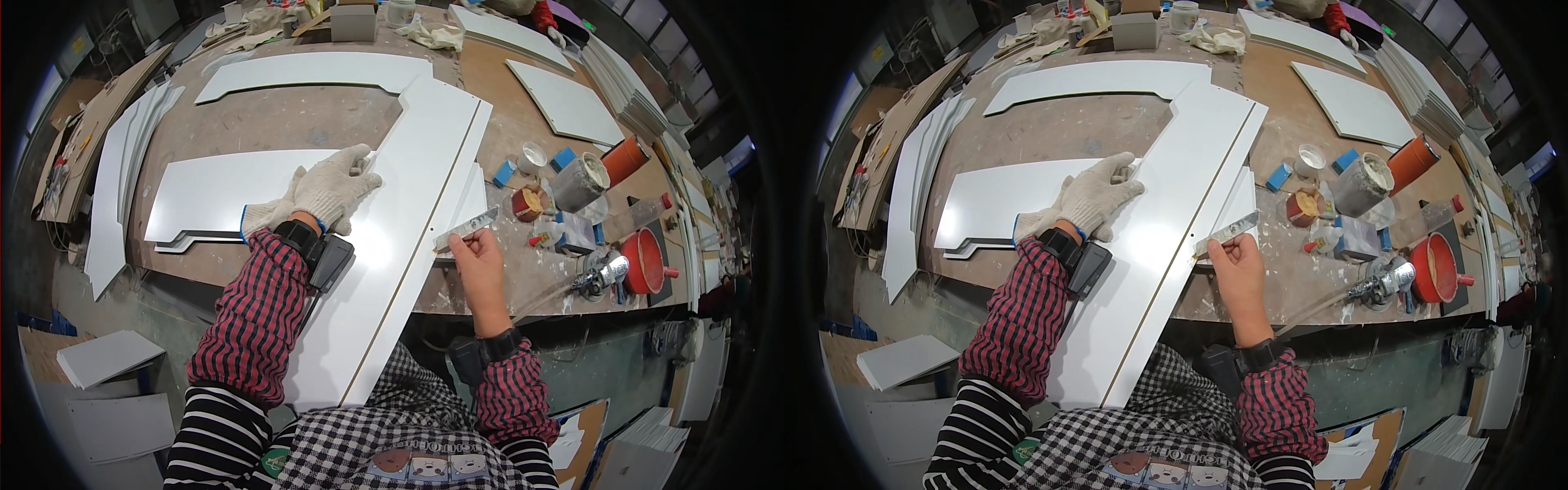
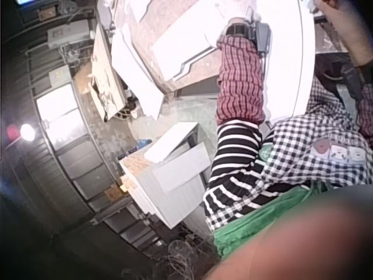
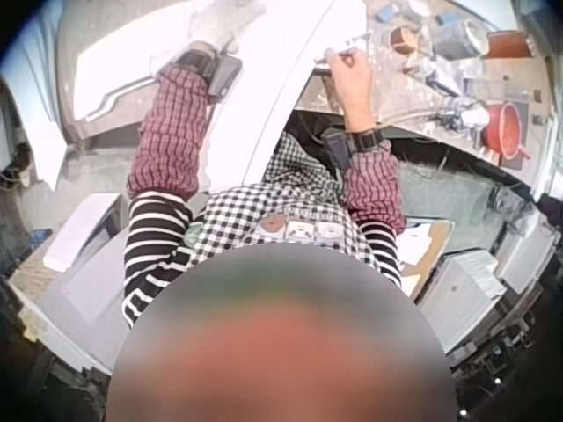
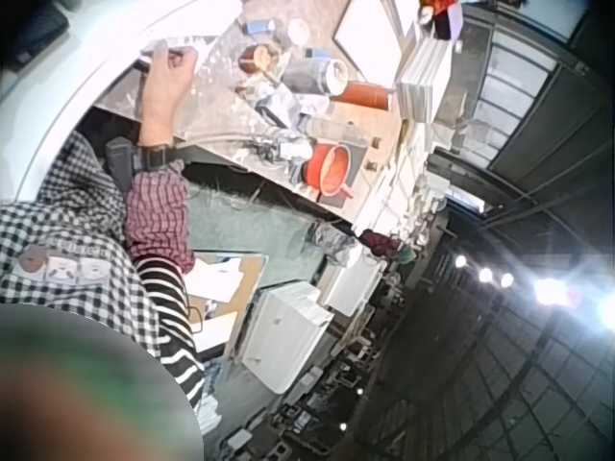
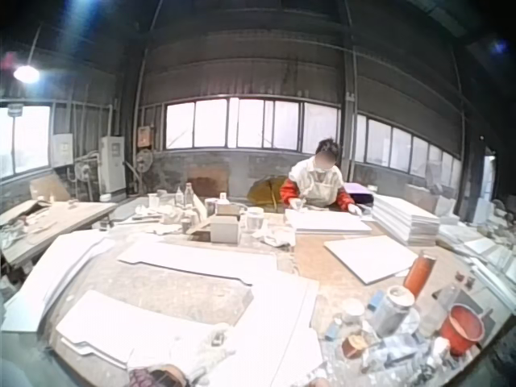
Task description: The recorder applies glue from a bottle to the edges of white panels and joins them together on a workbench.
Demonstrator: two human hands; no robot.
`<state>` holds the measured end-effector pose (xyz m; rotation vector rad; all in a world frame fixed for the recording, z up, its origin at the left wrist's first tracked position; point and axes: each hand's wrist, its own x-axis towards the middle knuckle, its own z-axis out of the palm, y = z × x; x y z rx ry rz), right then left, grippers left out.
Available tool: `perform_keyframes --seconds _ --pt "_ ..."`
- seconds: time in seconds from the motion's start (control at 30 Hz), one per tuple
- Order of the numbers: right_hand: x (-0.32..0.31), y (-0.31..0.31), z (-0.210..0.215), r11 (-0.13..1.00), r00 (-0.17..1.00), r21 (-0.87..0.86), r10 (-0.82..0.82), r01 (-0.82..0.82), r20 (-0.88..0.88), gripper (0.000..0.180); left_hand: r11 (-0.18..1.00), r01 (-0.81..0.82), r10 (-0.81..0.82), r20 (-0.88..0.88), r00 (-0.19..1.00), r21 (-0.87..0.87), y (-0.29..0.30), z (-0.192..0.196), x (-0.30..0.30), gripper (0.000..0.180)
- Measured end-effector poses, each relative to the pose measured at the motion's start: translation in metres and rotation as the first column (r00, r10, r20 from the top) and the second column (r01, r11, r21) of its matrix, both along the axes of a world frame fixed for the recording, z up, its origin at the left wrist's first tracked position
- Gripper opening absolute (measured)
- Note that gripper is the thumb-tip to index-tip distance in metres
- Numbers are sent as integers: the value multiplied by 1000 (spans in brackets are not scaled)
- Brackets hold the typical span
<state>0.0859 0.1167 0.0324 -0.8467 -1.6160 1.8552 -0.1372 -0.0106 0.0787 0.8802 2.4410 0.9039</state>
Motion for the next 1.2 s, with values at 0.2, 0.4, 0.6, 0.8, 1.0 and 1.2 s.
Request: perform_keyframes --seconds 0.2,0.4,0.6,0.8,1.0,1.2 --pt "-1 -1 0 1000 1000 27 -7 6 7 15 1000 -1 1 -5 1000 -10 0 0 -1 65" --pt "2 1 1 999 1000 -35 -19 19 10 15 1000 2 -2 2 1000 -15 0 0 -2 65" --pt "1 0 -2 1000 1000 -30 1 0 24 16 1000 10 -10 -6 1000 -2 0 -4 -3 66" --pt "0 0 -2 999 1000 -36 3 -2 28 16 1000 4 -4 -13 1000 -19 0 -1 -2 65" --pt "-1 1 -7 998 1000 68 6 -6 13 16 1000 1 -1 -17 1000 2 1 0 0 66" --pt "-3 -4 -7 984 999 176 -17 22 -33 17 1000 6 -6 -19 1000 -5 0 1 0 66"
